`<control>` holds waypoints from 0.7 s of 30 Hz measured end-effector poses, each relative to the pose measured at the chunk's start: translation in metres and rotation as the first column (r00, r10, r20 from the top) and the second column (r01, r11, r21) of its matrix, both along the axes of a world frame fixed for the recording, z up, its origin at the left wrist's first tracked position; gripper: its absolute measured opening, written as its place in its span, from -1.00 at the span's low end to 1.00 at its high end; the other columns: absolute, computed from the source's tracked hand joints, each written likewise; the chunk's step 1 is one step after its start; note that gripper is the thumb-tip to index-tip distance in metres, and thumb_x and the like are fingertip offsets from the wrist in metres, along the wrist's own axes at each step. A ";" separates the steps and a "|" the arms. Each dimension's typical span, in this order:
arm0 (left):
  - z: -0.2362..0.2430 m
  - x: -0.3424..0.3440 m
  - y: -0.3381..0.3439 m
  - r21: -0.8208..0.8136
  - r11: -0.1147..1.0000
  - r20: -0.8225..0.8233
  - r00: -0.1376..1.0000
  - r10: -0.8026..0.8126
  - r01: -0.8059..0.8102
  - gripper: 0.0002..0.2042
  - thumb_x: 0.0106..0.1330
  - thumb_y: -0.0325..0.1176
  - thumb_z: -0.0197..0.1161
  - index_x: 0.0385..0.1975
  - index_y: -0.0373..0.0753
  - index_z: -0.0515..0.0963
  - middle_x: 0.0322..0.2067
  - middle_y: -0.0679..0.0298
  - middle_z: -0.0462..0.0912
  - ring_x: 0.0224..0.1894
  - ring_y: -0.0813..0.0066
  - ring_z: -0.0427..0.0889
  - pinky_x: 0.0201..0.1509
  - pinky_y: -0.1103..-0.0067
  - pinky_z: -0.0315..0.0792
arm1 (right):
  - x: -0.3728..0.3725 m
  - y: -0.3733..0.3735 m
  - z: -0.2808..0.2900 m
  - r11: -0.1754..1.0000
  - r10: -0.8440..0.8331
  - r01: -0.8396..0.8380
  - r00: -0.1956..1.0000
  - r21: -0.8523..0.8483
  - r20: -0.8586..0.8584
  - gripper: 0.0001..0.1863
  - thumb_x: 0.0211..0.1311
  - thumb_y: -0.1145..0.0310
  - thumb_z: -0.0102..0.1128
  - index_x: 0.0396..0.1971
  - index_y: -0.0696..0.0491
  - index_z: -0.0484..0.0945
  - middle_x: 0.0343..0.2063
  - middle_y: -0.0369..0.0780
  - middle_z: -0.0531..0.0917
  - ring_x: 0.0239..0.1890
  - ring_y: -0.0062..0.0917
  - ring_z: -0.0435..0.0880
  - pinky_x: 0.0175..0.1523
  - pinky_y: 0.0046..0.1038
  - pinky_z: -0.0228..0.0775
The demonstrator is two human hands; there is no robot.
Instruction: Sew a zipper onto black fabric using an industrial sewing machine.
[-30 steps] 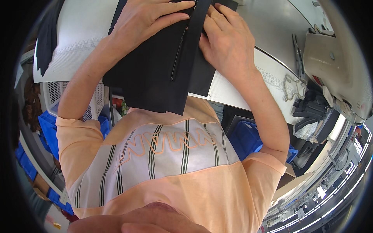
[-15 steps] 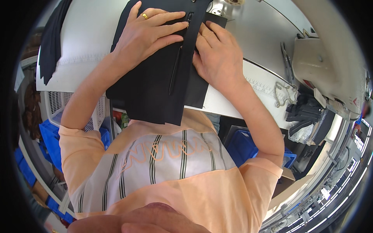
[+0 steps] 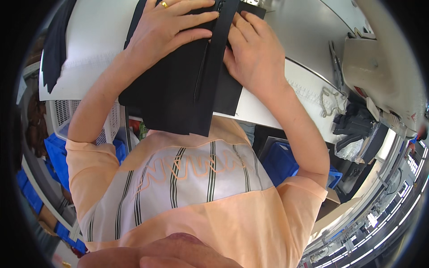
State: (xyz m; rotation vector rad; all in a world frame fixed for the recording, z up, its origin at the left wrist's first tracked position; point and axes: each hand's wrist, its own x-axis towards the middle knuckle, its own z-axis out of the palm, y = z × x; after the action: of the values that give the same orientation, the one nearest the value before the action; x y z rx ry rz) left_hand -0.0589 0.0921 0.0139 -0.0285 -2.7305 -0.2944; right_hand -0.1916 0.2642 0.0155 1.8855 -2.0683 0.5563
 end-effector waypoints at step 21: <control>-0.001 0.002 0.000 -0.047 0.999 0.025 0.999 0.021 -0.020 -0.63 0.34 -0.03 0.16 0.03 -0.06 0.60 0.14 0.35 0.53 0.12 0.34 0.40 0.31 -0.11 0.00 | -0.002 0.004 0.012 0.990 0.071 -0.071 0.997 0.124 0.007 -0.51 0.08 0.24 0.34 0.02 0.14 0.53 0.04 -0.06 0.57 0.16 -0.16 0.48 0.21 -0.26 0.36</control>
State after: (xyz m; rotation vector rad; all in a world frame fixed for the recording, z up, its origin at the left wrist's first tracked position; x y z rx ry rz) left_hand -0.0568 0.0925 0.0131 -0.0095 -2.7604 -0.2269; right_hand -0.1941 0.2687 0.0274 2.0357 -2.0889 0.4557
